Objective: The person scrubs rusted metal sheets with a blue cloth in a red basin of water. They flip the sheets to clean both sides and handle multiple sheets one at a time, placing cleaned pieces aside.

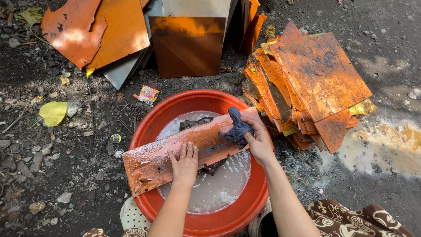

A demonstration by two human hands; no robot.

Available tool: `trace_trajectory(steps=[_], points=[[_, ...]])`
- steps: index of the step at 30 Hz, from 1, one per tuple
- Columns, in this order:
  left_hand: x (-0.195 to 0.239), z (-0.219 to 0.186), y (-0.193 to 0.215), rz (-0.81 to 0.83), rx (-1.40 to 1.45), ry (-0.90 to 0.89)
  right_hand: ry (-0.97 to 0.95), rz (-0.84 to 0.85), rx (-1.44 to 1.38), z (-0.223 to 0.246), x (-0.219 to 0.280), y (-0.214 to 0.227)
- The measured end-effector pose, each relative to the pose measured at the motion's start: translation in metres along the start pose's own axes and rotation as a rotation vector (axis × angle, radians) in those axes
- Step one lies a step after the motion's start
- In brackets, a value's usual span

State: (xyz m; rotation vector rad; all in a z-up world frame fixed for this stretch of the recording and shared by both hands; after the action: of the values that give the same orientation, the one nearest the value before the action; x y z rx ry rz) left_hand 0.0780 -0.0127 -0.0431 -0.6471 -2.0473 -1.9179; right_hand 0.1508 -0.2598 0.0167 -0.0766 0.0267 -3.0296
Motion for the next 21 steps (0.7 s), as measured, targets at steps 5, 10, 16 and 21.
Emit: trace_trajectory(steps=[5, 10, 16, 21], points=[[0.002, -0.002, 0.002, -0.014, 0.020, 0.005, 0.117, 0.105, 0.958, 0.017, -0.014, -0.016], [0.003, -0.005, 0.005, -0.037, -0.002, -0.008, -0.041, -0.074, 1.242, -0.021, 0.000, -0.088], [0.003, -0.004, 0.009, -0.005, -0.040, -0.025, 0.474, 0.260, 1.342, -0.037, 0.015, -0.164], [0.003, -0.004, 0.012, -0.008, -0.003, -0.009, 0.522, 0.168, 1.362, -0.035, -0.023, -0.072]])
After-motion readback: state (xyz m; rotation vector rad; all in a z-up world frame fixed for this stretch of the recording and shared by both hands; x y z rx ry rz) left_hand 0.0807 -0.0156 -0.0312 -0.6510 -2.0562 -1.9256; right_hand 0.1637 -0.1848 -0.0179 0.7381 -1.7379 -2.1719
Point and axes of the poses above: each hand's wrist, its own x-axis away from the middle knuckle, its own y-axis out of the back of the hand, z = x × y, the point moved 9 cm from there along -x, towards the middle knuckle, and after that the axes turned 3 degrees about x, right-handed, at the moved point
